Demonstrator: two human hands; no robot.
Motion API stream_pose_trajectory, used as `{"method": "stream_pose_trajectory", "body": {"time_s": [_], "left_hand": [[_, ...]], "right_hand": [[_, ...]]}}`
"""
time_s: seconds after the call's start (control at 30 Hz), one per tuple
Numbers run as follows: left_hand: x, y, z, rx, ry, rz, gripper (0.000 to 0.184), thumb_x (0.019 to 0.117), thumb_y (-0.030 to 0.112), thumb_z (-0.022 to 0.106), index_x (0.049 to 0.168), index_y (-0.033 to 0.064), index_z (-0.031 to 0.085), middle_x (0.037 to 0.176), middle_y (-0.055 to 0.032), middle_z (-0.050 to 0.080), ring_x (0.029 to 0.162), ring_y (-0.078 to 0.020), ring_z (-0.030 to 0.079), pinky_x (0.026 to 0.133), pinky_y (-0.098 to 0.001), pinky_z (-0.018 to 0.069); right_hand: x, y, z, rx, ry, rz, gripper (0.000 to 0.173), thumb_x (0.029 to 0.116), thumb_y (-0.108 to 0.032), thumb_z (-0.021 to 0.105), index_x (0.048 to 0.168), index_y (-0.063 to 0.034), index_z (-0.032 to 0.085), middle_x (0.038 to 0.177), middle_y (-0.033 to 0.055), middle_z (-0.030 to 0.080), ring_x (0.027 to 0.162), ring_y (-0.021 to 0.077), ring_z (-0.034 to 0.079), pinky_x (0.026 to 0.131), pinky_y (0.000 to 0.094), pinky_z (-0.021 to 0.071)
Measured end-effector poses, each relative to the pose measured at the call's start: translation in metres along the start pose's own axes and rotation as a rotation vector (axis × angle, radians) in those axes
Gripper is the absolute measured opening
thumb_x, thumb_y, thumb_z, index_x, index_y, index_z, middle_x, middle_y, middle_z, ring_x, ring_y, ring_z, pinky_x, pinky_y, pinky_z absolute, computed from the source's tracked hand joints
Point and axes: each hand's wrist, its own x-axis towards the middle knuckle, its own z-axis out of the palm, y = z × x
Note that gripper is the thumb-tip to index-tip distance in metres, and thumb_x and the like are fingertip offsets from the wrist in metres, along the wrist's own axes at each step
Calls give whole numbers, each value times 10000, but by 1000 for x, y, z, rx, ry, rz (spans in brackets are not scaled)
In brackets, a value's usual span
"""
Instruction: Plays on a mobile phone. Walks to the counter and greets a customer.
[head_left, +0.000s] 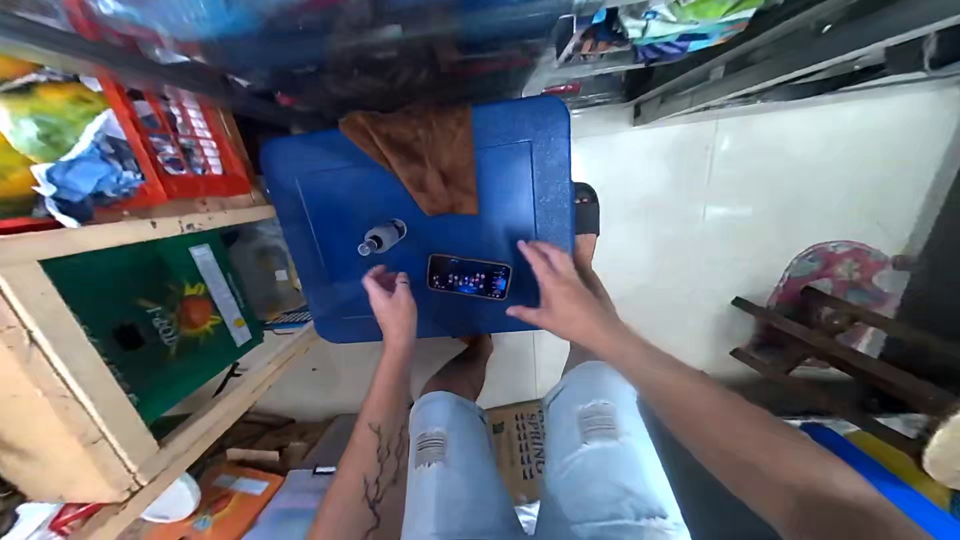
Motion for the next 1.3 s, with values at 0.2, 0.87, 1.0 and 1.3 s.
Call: {"method": "stream_pose_trajectory", "body": {"time_s": [0.2,0.87,1.0,1.3], "left_hand": [[-23,-10,37,37,-178,-56,544,1071,466,390,1447,100,532,1443,-191,488,1280,-326,534,993,-541,506],[-87,141,-36,-909,-294,208,355,1098,443,226,1279,198,409,1173,-6,621,1062,-175,642,915,-410,544],[-107,178,-69,-886,-304,219,451,1100,468,232,1369,145,395,1256,-58,609,1145,-209,630,954,-451,548],[-154,225,-124,-859,-355,308,401,1093,486,273,1284,170,428,1237,-48,612,1157,-204,625,966,-452,542]], "right_hand": [[24,24,76,-287,-44,-46,869,777,-327,872,1524,-155,465,1437,192,512,1315,426,473,1065,574,433],[-14,-80,-80,-101,447,-621,549,864,12,691,1390,-86,571,1274,189,563,1127,267,620,924,379,575],[-36,-117,-109,-3,424,-563,688,818,24,725,1455,-2,468,1318,187,570,1192,258,603,994,377,548],[-92,-171,-131,128,521,-504,743,816,25,720,1497,-20,428,1332,180,572,1163,247,613,975,387,556]]}}
